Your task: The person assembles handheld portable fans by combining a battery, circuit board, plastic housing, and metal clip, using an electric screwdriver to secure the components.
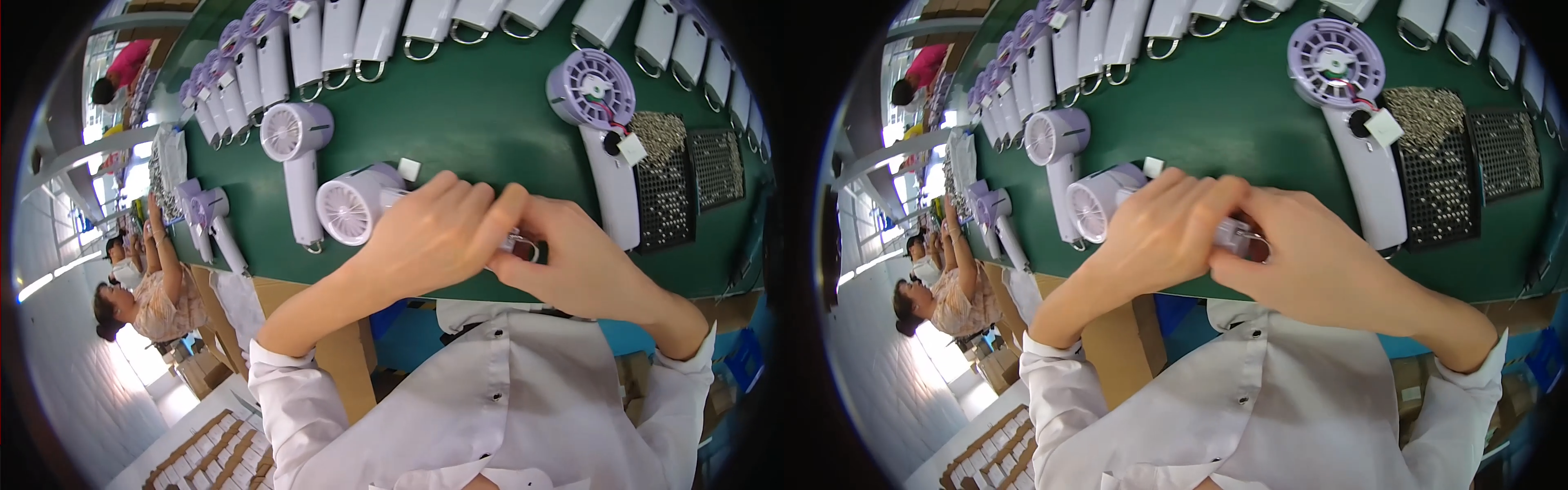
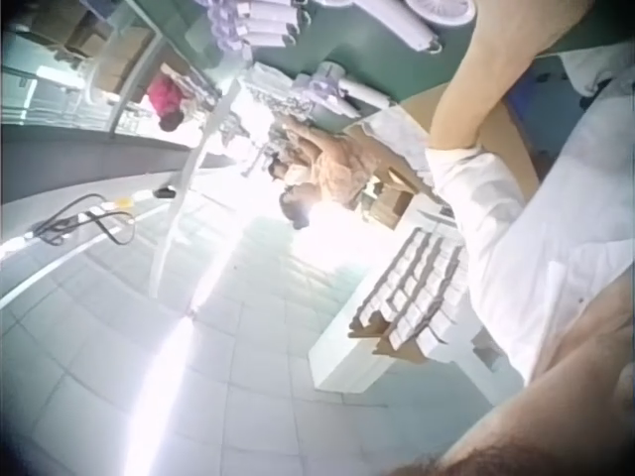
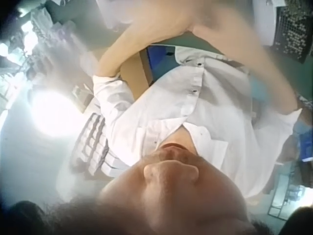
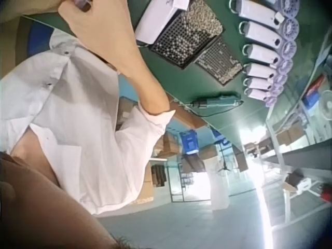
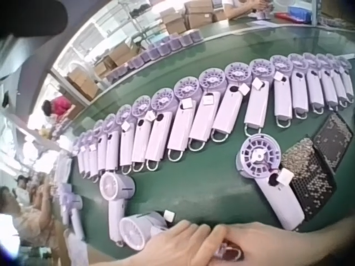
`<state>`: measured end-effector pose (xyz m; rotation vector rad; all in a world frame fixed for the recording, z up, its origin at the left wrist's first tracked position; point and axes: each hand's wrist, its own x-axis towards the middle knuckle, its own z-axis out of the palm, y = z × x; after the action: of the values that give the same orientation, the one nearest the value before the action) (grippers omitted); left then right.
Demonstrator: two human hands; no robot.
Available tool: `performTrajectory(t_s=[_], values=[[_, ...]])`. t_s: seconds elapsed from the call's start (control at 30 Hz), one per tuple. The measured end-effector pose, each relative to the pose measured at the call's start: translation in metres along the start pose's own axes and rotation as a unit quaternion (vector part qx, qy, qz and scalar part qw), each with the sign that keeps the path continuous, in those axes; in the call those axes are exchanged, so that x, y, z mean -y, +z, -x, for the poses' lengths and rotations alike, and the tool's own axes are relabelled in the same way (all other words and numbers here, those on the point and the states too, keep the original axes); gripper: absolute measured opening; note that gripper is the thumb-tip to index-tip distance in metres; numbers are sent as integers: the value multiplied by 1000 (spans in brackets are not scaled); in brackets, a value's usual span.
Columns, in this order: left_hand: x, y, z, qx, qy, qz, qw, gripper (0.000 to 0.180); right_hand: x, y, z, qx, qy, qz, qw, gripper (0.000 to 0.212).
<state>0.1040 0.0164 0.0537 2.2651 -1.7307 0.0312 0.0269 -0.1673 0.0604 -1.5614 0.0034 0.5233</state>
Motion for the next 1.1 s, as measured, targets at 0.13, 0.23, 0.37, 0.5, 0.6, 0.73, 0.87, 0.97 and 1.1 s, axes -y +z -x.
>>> performTrajectory(t_s=[0.13,0.23,0.37,0.5,0.6,0.73,0.87,0.97,1.1], values=[[-9,1,7,29,11,21,999,39,-21,9,5,13,-18,-22,1000,20],[-7,-14,6,-57,62,-72,994,44,-29,13,9,-39,-26,-88,995,19],[-48,-19,84,-274,-164,295,900,60,-15,19,16,-93,-119,40,988,26],[-57,8,61,-390,-424,629,522,110,-11,34,13,-104,-206,49,972,33],[-43,-1,36,-443,-364,671,471,118,-11,46,13,-89,-220,38,971,34],[-23,-11,48,-518,-388,616,449,114,-15,51,16,-95,-245,79,962,35],[-9,-42,81,-277,-475,349,758,113,-19,40,23,-98,-244,109,959,35],[10,-56,64,-397,-356,114,839,99,-22,36,25,-81,-237,138,958,37],[17,-79,31,-106,-189,138,967,77,-33,33,26,-104,-260,169,945,38]])
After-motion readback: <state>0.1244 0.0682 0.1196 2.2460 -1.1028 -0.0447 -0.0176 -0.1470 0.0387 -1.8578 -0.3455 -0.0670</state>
